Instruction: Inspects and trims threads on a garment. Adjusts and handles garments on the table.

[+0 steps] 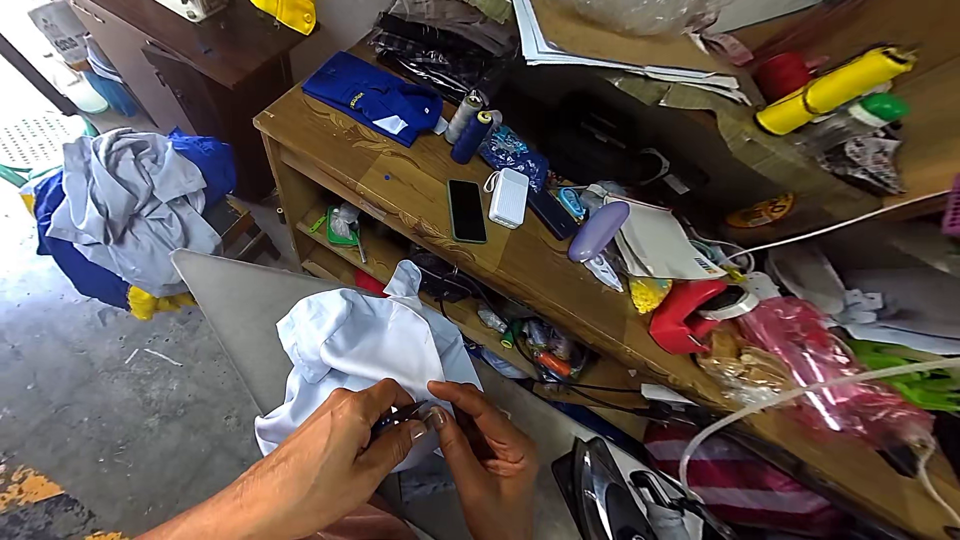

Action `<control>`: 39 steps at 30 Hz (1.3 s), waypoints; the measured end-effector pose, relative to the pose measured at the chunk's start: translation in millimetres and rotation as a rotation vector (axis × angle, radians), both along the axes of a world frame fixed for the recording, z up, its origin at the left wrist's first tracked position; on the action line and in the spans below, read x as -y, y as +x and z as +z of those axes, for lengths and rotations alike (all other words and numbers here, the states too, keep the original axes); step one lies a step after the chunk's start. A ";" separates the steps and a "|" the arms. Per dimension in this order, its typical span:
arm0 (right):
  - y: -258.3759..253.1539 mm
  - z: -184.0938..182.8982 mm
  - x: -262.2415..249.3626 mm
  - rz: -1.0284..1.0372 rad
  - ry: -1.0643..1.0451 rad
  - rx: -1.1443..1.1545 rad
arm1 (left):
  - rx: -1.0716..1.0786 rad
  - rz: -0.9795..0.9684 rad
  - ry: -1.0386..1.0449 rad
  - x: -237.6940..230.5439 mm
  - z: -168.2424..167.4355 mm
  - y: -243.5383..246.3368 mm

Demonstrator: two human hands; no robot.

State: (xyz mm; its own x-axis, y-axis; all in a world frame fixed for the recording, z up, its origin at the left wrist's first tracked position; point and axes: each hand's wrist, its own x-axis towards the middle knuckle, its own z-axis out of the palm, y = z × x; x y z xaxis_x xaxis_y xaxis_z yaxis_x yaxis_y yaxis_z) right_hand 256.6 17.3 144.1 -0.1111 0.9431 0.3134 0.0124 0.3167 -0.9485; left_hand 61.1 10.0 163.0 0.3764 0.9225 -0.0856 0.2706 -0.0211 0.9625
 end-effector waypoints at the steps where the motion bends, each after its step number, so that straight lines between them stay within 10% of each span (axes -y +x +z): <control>1: -0.3 -0.4 0.2 -0.004 0.001 0.001 | -0.001 -0.001 -0.003 -0.1 -0.2 0.0; 15: -5.1 -2.1 2.3 -0.102 0.200 0.298 | 0.412 -0.108 -0.412 -9.4 -6.7 -5.7; 22: 1.0 0.3 -2.8 0.032 -0.029 0.030 | 0.111 -0.015 -0.057 -2.3 -7.2 -0.8; 39: 4.7 2.9 -3.5 0.131 -0.068 0.023 | 0.148 -0.069 -0.016 -8.9 -9.7 -8.8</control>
State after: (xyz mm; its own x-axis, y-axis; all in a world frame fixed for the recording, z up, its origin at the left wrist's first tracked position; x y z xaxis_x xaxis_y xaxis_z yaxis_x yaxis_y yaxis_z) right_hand 261.3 20.9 147.0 -0.2413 0.9391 0.2448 -0.0026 0.2517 -0.9678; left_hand 52.3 18.9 153.2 0.4487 0.8928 -0.0391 0.1246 -0.0192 0.9920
